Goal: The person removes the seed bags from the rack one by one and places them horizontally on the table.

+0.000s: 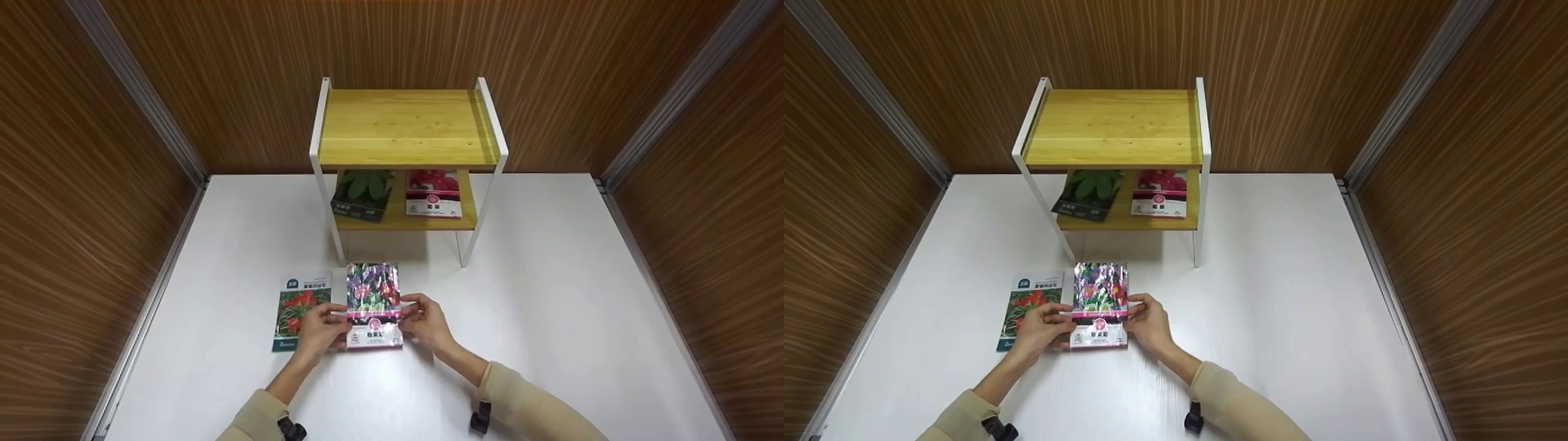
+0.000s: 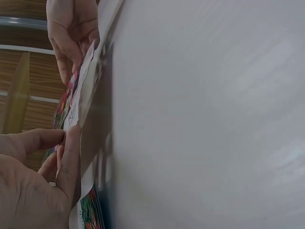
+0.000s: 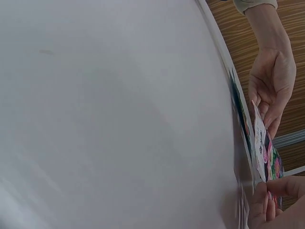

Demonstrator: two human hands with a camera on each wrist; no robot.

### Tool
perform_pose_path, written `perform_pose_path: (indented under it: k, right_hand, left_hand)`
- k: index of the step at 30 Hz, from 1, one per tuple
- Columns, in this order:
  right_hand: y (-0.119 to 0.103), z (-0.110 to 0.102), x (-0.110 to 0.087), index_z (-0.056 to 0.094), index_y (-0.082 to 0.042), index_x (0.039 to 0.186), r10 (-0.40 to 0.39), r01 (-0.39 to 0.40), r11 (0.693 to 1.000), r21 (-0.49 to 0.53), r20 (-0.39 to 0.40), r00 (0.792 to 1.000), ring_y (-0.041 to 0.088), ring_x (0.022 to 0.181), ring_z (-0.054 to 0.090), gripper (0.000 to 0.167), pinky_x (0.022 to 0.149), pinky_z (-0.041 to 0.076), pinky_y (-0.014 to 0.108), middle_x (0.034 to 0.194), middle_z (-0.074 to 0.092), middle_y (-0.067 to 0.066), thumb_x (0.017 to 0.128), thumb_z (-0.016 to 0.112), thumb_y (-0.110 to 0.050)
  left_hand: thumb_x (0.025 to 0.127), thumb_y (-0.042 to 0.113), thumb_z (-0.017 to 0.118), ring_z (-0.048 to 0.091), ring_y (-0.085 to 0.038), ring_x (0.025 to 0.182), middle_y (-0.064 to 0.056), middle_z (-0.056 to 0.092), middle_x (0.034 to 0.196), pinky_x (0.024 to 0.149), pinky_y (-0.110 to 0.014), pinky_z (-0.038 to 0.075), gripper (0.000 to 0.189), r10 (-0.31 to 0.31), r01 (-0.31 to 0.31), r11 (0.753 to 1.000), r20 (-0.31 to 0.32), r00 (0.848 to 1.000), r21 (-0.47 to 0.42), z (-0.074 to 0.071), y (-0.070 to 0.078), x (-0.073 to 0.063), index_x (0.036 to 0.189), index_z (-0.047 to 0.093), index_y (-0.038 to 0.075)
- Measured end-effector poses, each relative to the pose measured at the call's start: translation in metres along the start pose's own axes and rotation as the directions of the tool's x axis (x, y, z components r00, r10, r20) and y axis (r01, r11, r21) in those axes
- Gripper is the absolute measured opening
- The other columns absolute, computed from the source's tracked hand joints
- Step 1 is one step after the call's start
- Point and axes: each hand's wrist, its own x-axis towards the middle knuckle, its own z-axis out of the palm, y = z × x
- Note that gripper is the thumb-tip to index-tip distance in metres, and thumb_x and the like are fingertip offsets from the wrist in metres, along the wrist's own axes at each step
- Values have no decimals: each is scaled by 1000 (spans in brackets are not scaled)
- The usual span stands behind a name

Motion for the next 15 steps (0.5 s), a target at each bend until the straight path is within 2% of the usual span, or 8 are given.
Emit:
perform_pose_path:
  k: [6,15]
  right_hand:
    - [5,5,2,62,10,129,-21,20,999,-41,-15,1000,11,76,62,52,63,60,18,100,68,21,78,69,20]
    - [9,11,9,60,12,130,-2,2,1000,-5,29,1000,10,76,63,59,64,61,17,102,68,25,73,67,23]
  left_hand:
    - [84,-5,78,71,-16,64,-10,72,88,53,-33,65,34,7,-6,1000,-16,1000,30,-2,-2,1,117,72,-2]
    - [82,-3,79,68,-14,62,-8,72,85,51,-31,63,32,38,-28,990,-72,997,137,-5,-2,3,113,74,-1]
